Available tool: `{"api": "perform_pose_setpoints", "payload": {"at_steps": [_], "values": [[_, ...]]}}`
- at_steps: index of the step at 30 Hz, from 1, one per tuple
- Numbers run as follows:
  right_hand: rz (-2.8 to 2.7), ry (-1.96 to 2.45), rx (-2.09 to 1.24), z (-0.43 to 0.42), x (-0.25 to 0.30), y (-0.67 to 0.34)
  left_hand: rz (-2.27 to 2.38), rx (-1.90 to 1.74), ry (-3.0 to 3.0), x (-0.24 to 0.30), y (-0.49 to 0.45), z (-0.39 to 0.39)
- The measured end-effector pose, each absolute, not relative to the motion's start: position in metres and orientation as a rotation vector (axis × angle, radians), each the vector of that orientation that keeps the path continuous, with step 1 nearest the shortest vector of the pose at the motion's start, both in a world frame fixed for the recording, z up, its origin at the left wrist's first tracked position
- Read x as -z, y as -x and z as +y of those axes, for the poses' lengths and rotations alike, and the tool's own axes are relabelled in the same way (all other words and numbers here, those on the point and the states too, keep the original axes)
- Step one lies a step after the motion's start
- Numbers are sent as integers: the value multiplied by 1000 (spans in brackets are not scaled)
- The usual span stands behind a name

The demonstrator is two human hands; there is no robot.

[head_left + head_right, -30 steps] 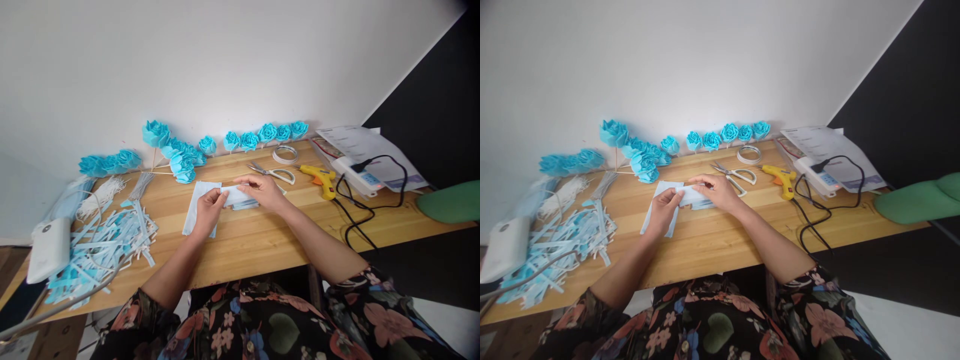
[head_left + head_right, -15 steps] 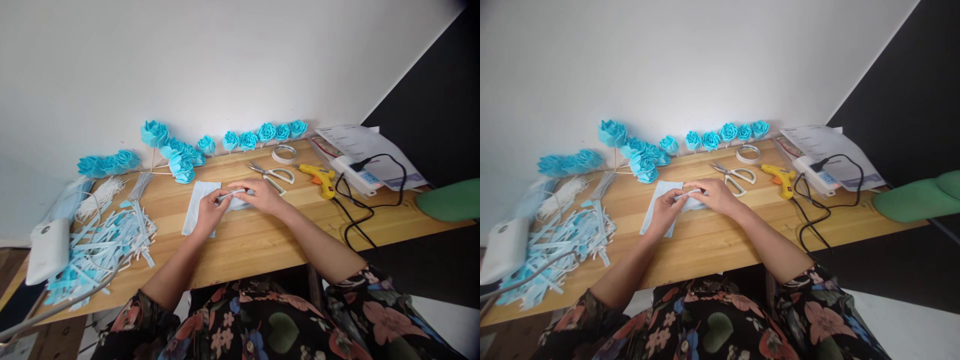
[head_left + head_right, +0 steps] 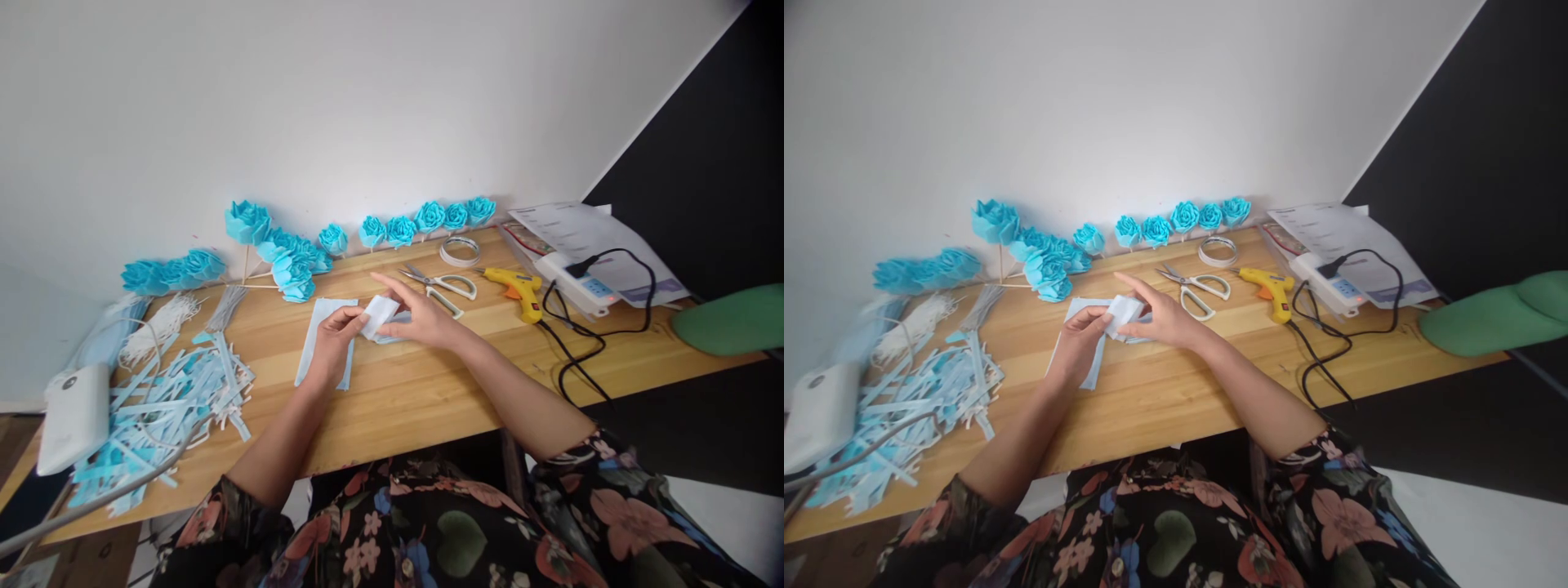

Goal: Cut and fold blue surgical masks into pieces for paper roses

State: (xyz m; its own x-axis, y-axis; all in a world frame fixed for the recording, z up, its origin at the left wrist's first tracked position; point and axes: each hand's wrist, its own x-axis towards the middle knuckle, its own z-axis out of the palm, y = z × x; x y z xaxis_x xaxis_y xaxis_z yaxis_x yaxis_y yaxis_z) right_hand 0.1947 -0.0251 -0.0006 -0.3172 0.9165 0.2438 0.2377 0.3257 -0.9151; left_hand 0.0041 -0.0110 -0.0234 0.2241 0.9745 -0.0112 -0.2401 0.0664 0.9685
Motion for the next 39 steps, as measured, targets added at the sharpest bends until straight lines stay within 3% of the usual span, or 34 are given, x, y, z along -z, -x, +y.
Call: {"api": "perform_pose_setpoints", "payload": {"at_steps": [9, 26, 39], "values": [[-1616, 1070, -1098, -20, 14, -194, 827, -1125, -1054, 24, -8, -13], [-1836, 1156, -733, -24, 5, -190, 988, -1144, -1402, 20, -4, -12], [-1740, 1082, -740, -19, 8, -196, 822, -1164, -998, 22, -4, -8]]}}
